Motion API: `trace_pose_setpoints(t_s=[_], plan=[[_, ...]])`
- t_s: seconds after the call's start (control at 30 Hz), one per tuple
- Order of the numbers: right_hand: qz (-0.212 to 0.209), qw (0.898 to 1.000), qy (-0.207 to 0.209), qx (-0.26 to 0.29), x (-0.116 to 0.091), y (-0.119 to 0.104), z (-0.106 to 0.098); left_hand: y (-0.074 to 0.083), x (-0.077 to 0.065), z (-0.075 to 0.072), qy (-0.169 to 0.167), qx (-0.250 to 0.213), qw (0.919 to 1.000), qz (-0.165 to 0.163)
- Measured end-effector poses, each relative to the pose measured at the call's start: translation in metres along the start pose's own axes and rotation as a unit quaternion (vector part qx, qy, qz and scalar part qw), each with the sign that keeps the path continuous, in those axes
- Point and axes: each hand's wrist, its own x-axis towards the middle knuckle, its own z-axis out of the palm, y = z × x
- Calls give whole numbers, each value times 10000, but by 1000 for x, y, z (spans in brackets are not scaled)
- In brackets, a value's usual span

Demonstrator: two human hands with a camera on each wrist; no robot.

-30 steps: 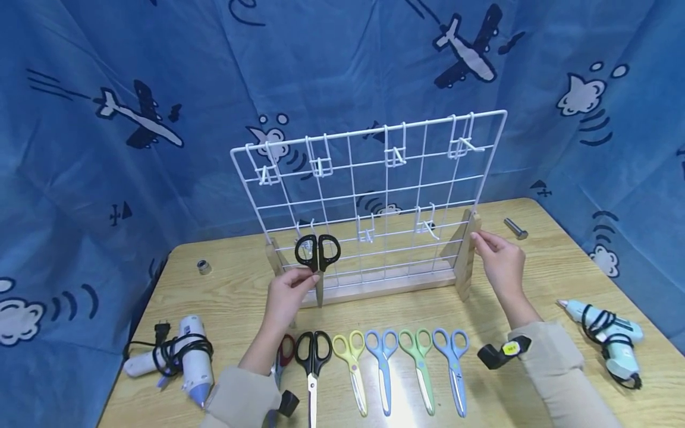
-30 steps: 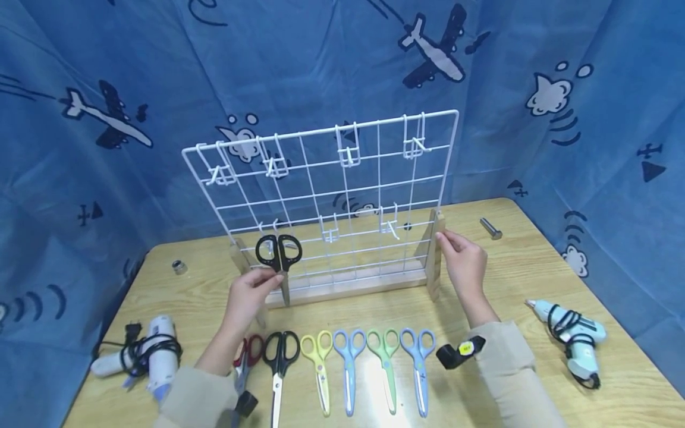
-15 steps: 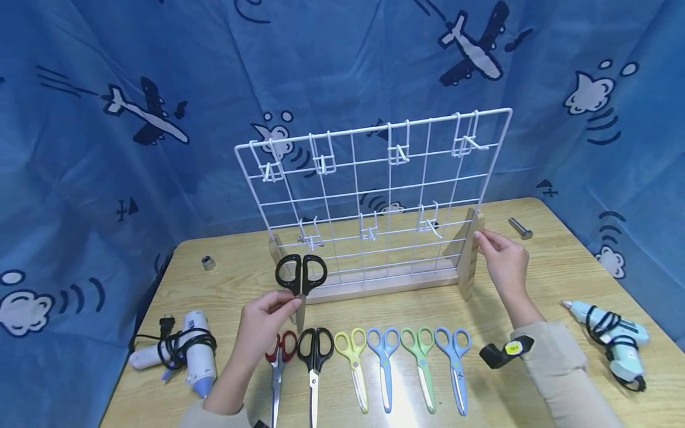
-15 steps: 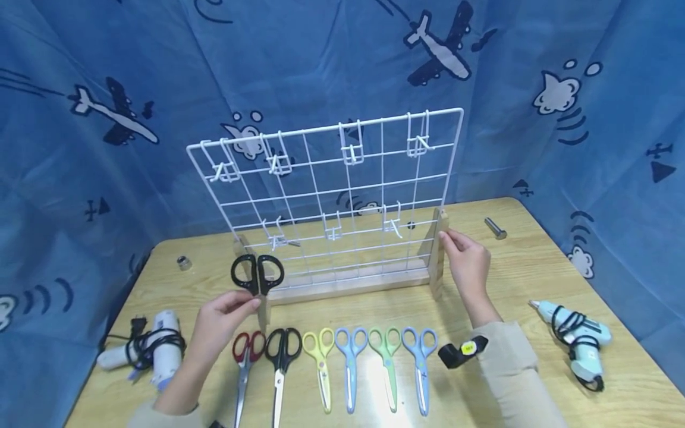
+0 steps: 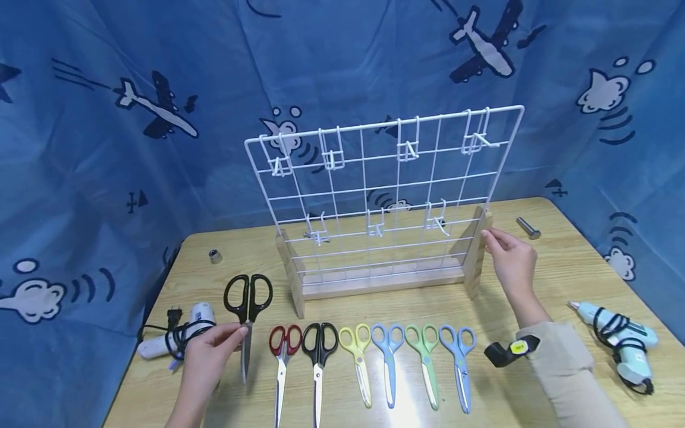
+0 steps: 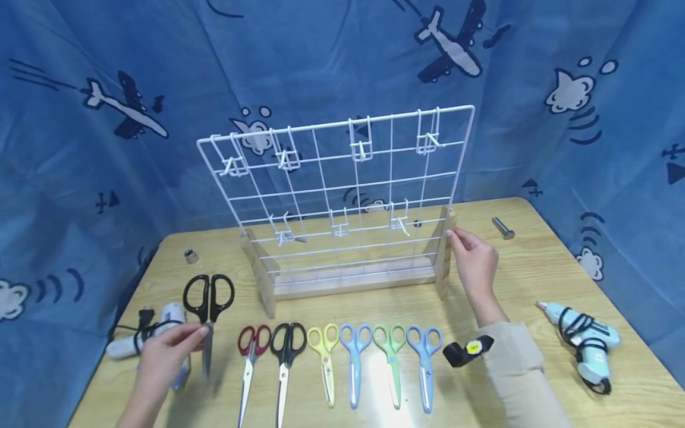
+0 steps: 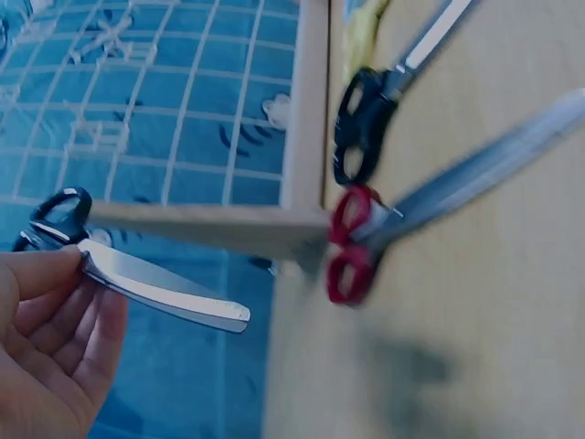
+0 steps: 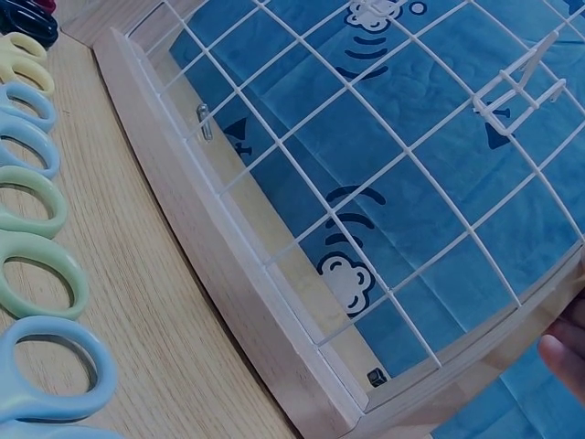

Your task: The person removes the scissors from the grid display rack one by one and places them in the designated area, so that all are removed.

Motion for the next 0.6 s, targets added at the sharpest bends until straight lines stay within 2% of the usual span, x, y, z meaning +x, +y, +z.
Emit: trace_pose_setpoints(t_s=[0.13, 0.27, 0.4, 0.5, 0.6], plan=[[40, 9999, 35, -89, 0, 0, 0, -5, -10, -2, 80, -26, 9995, -315], [36, 9999, 43, -112, -1, 0, -1, 1, -25, 1, 241, 516, 9980, -290], [-88, 9998, 55, -149, 0, 3, 0, 33, -42, -5, 353, 1054, 9936, -182], [-159, 9996, 102, -189, 1, 5, 0, 62, -51, -13, 290, 1138, 9931, -6], [-130, 9997, 99, -154, 1, 6, 0, 78, -54, -14, 274, 1295, 9911, 131]])
